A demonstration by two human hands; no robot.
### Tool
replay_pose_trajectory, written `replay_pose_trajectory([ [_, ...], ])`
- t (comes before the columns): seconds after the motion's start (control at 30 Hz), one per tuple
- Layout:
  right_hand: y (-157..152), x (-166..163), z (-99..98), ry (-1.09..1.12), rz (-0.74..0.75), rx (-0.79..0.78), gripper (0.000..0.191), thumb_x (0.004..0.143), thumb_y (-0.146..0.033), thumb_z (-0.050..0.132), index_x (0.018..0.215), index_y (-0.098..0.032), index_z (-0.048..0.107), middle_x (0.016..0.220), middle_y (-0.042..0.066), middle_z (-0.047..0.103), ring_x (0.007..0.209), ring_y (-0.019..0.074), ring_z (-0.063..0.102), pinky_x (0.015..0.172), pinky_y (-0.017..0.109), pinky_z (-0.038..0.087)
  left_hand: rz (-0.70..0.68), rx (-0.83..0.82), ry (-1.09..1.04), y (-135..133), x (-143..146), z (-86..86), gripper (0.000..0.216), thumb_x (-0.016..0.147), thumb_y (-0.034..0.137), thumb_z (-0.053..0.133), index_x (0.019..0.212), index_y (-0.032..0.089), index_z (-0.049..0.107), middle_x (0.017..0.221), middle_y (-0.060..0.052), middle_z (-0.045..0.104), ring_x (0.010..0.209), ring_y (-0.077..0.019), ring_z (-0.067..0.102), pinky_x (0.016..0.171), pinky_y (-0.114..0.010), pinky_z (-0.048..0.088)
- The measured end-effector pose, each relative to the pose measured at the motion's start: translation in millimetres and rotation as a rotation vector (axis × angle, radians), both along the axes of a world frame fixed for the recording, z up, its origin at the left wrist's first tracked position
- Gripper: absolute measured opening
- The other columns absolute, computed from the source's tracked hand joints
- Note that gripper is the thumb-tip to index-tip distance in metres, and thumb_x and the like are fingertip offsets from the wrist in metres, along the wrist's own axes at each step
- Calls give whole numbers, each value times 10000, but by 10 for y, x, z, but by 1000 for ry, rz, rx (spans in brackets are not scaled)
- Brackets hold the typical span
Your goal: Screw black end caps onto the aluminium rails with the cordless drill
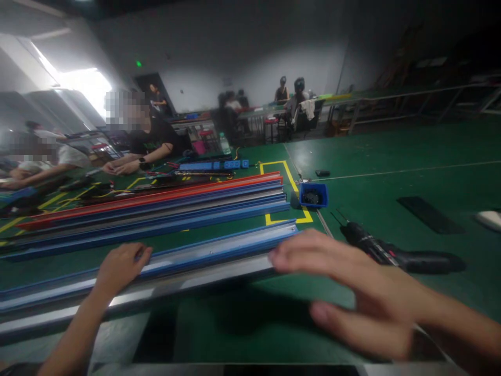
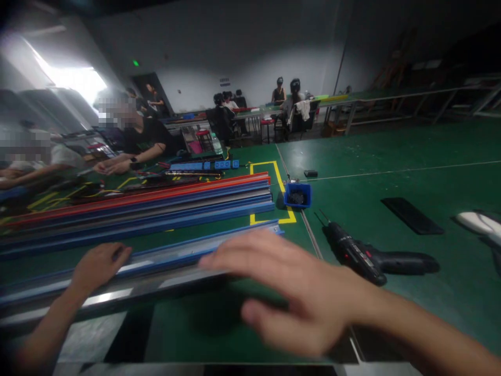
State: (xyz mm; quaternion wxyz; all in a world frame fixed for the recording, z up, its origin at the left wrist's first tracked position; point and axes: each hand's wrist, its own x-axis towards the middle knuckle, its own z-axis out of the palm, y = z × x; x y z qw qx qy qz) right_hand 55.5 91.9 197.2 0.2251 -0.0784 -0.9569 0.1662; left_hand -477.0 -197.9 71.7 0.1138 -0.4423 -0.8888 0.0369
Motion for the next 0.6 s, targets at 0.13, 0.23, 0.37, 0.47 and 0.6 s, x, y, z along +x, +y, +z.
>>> replay_pose_trajectory([
  [0.13, 810, -777, -139, -25, -40, -24, 583, 1033, -427, 434, 1563, -183, 425, 1545, 145, 521, 1423, 306, 481, 1159, 498, 408, -89, 53, -4, 354, -187, 38, 724, 958, 626, 278, 1275, 108, 672, 1344, -201, 652, 1266, -366, 591, 1099, -469, 423],
  [0.23, 1236, -1234, -591, -214, -246, 98, 604, 1054, -403, 412, 1546, -53, 402, 1547, 214, 500, 1432, 304, 471, 1174, 432, 387, -96, 62, -48, 599, -294, -70, 759, 964, 618, 265, 1359, 84, 632, 1479, -226, 557, 1371, -370, 524, 1152, -494, 382],
  [0.37, 1450, -1503, -1045, -319, -272, 129, 622, 1062, -435, 411, 1523, -19, 439, 1530, 241, 515, 1422, 347, 483, 1180, 456, 359, -76, 62, -121, 717, -356, -261, 754, 971, 593, 274, 1479, 97, 524, 1545, -212, 503, 1454, -387, 440, 1146, -565, 375],
  [0.47, 1459, -1557, -1198, -385, -259, 152, 643, 1067, -458, 382, 1501, 8, 468, 1504, 257, 538, 1407, 356, 501, 1184, 458, 347, -84, 65, -170, 697, -380, -324, 741, 973, 594, 279, 1483, 112, 518, 1507, -183, 556, 1452, -357, 452, 1157, -529, 376],
  [0.6, 1455, -1580, -1323, -435, -253, 187, 702, 1065, -461, 353, 1551, 45, 381, 1593, 274, 418, 1501, 363, 374, 1239, 462, 249, -110, 88, -205, 678, -399, -323, 783, 962, 639, 300, 1459, 82, 533, 1467, -187, 589, 1393, -312, 518, 1179, -441, 366],
])
